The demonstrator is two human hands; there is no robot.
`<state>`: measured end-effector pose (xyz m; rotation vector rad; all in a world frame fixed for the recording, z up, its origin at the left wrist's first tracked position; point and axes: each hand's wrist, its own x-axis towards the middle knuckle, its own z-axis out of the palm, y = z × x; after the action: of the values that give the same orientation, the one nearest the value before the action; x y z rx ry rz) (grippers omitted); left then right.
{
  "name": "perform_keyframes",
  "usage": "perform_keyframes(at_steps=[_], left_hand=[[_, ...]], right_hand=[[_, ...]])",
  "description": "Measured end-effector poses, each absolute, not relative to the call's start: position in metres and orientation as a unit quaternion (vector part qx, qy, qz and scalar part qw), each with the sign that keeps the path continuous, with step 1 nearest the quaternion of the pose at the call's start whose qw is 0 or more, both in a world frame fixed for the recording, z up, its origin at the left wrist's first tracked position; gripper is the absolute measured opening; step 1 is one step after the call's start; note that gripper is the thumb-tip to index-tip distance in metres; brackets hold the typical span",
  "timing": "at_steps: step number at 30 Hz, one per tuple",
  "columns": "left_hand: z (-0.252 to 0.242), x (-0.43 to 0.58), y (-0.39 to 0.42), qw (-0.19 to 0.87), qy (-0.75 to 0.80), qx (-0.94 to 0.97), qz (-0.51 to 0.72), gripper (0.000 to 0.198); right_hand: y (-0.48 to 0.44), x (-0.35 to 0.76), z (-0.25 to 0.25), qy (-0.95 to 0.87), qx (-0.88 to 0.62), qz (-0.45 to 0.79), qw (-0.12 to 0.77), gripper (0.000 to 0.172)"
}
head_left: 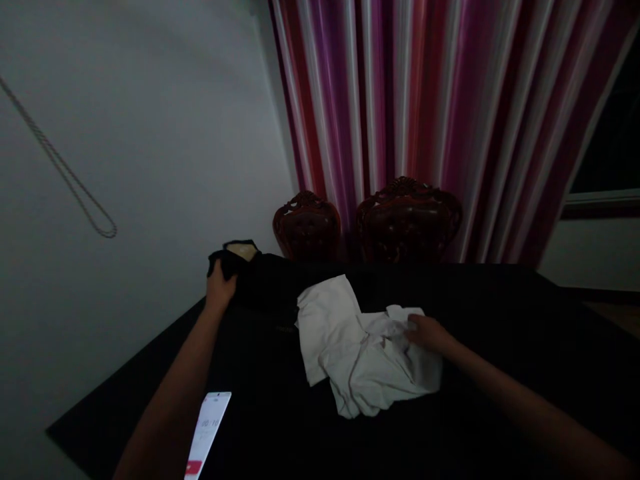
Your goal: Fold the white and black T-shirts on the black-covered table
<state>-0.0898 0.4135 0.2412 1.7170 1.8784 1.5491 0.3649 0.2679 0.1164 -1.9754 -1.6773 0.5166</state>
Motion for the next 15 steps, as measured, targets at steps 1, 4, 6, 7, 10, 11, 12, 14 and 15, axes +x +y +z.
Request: perform_keyframes(at_steps=[1, 4, 6, 7, 10, 11, 12, 14, 15], left_hand=[[0.223, -0.087, 0.414, 0.111, 0.635, 0.582, 0.495, 0.054], [0.173, -0.078, 0.416, 0.176, 0.659, 0.583, 0.442, 0.048], [0.155, -0.081, 0.417, 0.191, 0.676, 0.566, 0.431, 0.048], [0.151, -0.085, 0.417, 0.187, 0.686, 0.555, 0.432, 0.049], [0.157, -0.103, 0.405, 0.138, 0.709, 0.526, 0.449, 0.052], [0.160, -0.105, 0.396, 0.112, 0.712, 0.521, 0.457, 0.052], [0.163, -0.104, 0.384, 0.087, 0.711, 0.521, 0.464, 0.051], [0.161, -0.087, 0.355, 0.030, 0.677, 0.564, 0.472, 0.048], [0.156, -0.072, 0.338, 0.001, 0.642, 0.604, 0.472, 0.045]], right_hand=[[0.278, 0.349, 0.135, -0.624, -0.704, 0.206, 0.269, 0.025], [0.316, 0.286, 0.199, -0.662, -0.616, 0.256, 0.342, 0.033], [0.338, 0.248, 0.235, -0.703, -0.505, 0.301, 0.401, 0.042], [0.345, 0.234, 0.247, -0.724, -0.453, 0.310, 0.418, 0.047], [0.347, 0.227, 0.244, -0.782, -0.420, 0.262, 0.380, 0.039], [0.342, 0.233, 0.230, -0.793, -0.444, 0.237, 0.344, 0.034], [0.334, 0.242, 0.211, -0.799, -0.465, 0.222, 0.308, 0.033], [0.316, 0.258, 0.164, -0.806, -0.489, 0.220, 0.252, 0.047], [0.307, 0.264, 0.141, -0.807, -0.502, 0.212, 0.228, 0.055]])
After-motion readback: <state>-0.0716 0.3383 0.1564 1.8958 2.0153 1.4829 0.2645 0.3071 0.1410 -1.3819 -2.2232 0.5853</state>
